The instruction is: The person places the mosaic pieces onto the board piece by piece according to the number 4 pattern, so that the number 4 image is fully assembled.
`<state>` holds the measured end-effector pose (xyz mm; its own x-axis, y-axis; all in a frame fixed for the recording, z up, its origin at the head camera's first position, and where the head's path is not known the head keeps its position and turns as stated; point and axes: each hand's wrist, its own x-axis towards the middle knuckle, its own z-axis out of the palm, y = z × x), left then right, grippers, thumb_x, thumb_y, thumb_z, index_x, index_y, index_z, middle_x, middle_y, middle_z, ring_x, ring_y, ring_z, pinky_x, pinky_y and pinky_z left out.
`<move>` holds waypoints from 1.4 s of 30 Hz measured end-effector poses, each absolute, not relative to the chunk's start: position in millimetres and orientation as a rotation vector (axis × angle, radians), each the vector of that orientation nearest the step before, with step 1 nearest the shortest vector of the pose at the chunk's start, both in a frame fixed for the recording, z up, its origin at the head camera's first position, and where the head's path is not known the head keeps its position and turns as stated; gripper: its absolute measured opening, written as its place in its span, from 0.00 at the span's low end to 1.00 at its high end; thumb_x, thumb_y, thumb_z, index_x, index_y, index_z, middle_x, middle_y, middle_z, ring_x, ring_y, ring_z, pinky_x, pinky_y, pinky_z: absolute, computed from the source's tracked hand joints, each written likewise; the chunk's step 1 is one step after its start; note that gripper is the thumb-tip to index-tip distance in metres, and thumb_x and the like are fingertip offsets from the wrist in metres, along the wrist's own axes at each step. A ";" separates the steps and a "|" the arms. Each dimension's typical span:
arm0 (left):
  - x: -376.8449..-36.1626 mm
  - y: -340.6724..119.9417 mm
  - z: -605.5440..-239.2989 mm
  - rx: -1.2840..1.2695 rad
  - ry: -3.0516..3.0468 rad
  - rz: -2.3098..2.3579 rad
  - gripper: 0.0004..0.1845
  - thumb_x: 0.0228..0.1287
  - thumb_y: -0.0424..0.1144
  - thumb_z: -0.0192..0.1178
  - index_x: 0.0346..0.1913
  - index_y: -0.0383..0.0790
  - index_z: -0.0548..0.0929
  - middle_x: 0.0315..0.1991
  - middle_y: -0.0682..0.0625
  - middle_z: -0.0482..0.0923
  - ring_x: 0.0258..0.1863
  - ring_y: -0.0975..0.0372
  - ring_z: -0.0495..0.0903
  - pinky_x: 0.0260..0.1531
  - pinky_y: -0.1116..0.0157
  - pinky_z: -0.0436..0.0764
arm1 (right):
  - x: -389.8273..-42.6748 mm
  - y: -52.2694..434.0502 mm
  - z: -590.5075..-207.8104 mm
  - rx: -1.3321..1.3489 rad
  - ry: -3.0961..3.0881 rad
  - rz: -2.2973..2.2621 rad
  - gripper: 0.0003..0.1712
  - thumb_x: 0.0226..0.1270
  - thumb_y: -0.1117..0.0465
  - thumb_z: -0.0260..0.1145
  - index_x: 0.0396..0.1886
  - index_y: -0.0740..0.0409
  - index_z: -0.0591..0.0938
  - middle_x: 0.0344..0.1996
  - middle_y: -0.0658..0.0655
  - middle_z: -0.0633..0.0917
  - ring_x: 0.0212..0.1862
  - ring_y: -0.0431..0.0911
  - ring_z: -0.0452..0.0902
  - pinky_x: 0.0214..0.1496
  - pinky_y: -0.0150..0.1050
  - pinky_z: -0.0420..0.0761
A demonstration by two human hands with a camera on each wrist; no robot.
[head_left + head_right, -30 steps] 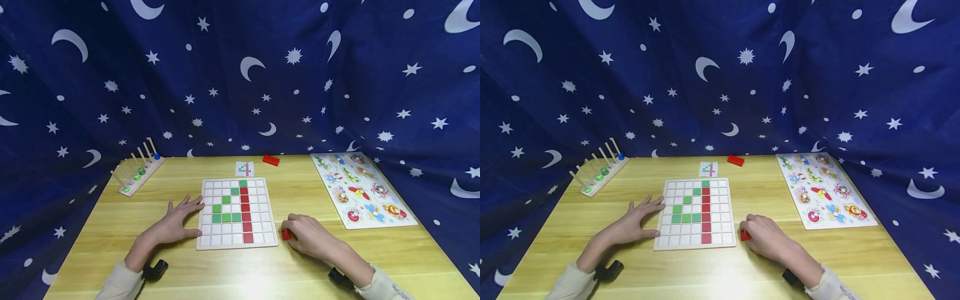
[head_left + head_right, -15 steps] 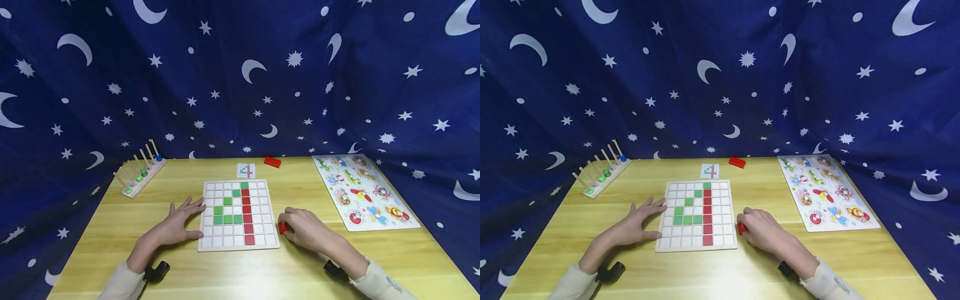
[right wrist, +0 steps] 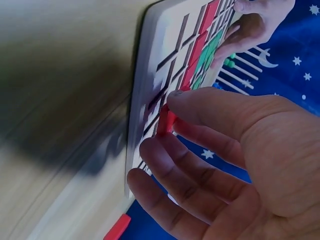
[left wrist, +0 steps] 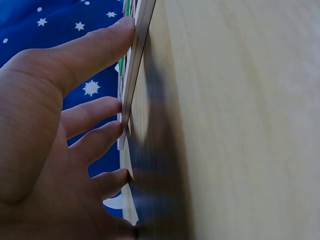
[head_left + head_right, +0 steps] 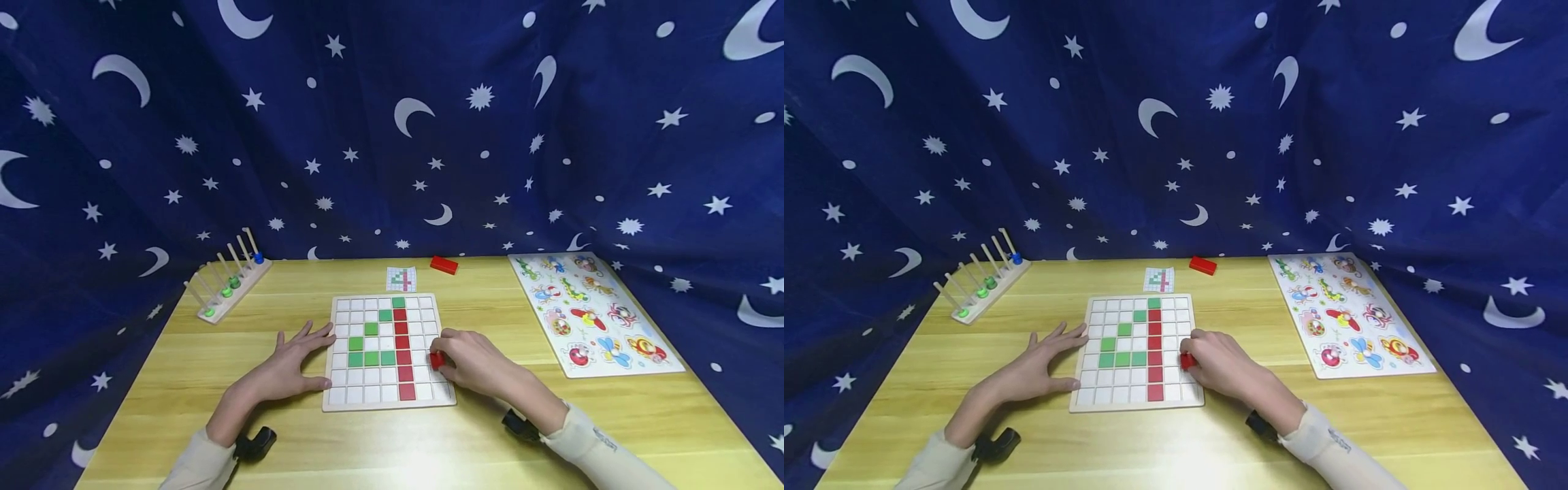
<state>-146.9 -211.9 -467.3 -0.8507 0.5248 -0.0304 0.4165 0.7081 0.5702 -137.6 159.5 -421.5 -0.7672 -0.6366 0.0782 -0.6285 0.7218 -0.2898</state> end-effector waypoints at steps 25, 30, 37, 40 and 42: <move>-144.5 -212.8 -466.2 0.760 2.729 0.843 0.43 0.55 0.54 0.74 0.72 0.44 0.71 0.78 0.49 0.55 0.77 0.42 0.44 0.60 0.24 0.32 | -155.1 129.9 -425.2 -1.109 2.851 -0.446 0.09 0.55 0.68 0.74 0.36 0.55 0.87 0.25 0.45 0.75 0.25 0.40 0.66 0.25 0.33 0.68; -145.6 -211.0 -466.1 0.773 2.726 0.841 0.43 0.55 0.53 0.74 0.72 0.43 0.71 0.78 0.48 0.55 0.77 0.42 0.44 0.59 0.24 0.32 | -154.5 132.0 -425.4 -1.078 2.845 -0.483 0.10 0.55 0.69 0.74 0.37 0.56 0.87 0.27 0.48 0.78 0.25 0.39 0.68 0.26 0.33 0.70; -148.0 -208.0 -465.5 0.778 2.707 0.839 0.43 0.55 0.53 0.74 0.73 0.44 0.71 0.78 0.49 0.54 0.77 0.43 0.43 0.60 0.25 0.31 | -146.8 139.6 -423.3 -1.000 2.877 -0.520 0.11 0.57 0.65 0.73 0.42 0.56 0.88 0.31 0.49 0.81 0.27 0.39 0.69 0.28 0.34 0.72; -149.2 -206.6 -466.5 0.786 2.704 0.839 0.43 0.55 0.53 0.74 0.73 0.44 0.71 0.78 0.49 0.54 0.77 0.43 0.43 0.61 0.25 0.31 | -142.5 146.9 -422.1 -0.970 2.906 -0.528 0.12 0.57 0.62 0.74 0.42 0.56 0.88 0.33 0.49 0.82 0.27 0.39 0.70 0.29 0.34 0.72; -149.7 -205.9 -467.5 0.790 2.704 0.837 0.43 0.55 0.54 0.74 0.73 0.44 0.71 0.78 0.49 0.54 0.77 0.43 0.44 0.60 0.25 0.32 | -140.0 152.1 -421.5 -0.967 2.920 -0.532 0.11 0.58 0.61 0.74 0.42 0.57 0.87 0.34 0.50 0.82 0.27 0.39 0.69 0.30 0.34 0.72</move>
